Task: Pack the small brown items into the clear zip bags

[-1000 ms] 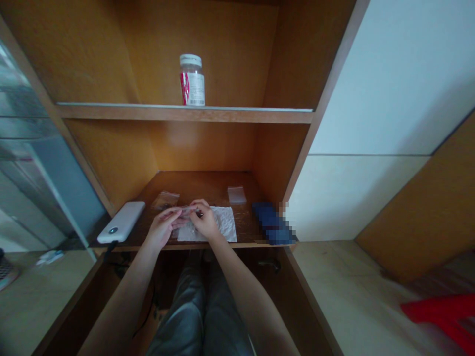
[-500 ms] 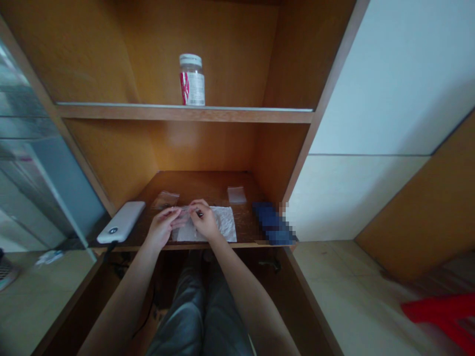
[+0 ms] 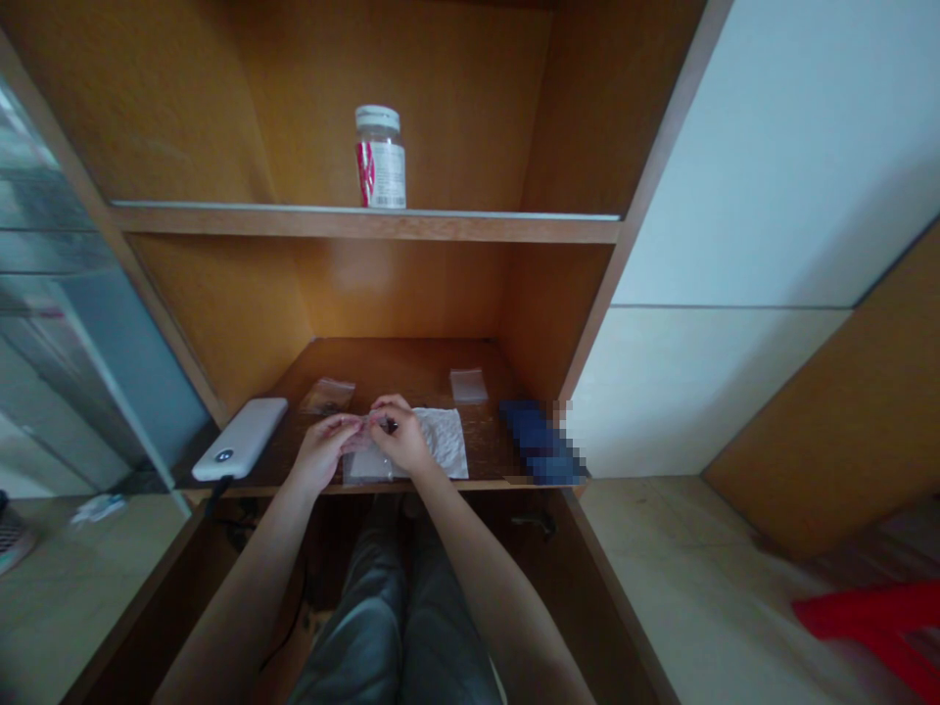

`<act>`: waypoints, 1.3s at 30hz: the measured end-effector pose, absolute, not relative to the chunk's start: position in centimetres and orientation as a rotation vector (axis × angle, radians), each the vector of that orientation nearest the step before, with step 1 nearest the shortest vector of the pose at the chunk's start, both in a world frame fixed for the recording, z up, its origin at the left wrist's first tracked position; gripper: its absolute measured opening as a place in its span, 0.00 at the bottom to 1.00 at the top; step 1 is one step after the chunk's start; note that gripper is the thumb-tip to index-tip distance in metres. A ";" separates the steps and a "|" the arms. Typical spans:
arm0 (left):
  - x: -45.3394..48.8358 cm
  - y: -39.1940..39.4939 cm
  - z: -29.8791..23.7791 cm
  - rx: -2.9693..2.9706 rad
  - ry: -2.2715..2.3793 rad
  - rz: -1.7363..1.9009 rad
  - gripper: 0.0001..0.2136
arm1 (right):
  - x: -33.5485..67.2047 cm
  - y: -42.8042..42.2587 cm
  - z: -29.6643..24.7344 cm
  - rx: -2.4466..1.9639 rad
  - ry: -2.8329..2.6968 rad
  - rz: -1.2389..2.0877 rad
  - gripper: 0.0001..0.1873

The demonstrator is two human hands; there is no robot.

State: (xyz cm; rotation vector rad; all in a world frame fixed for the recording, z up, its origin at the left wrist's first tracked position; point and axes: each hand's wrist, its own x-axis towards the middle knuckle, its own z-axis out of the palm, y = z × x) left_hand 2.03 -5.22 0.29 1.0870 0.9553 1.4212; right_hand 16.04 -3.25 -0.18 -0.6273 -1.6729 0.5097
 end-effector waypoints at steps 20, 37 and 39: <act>2.1 -5.0 -0.1 1.090 0.964 1.419 0.11 | 15.8 -3.2 -0.4 -0.632 -1.701 0.496 0.03; 2.0 -4.9 0.0 1.026 0.924 1.422 0.10 | 15.7 -3.3 -0.2 -0.634 -1.664 0.497 0.07; 1.9 -4.8 -0.2 1.027 0.901 1.421 0.10 | 15.7 -3.3 -0.2 -0.642 -1.664 0.493 0.07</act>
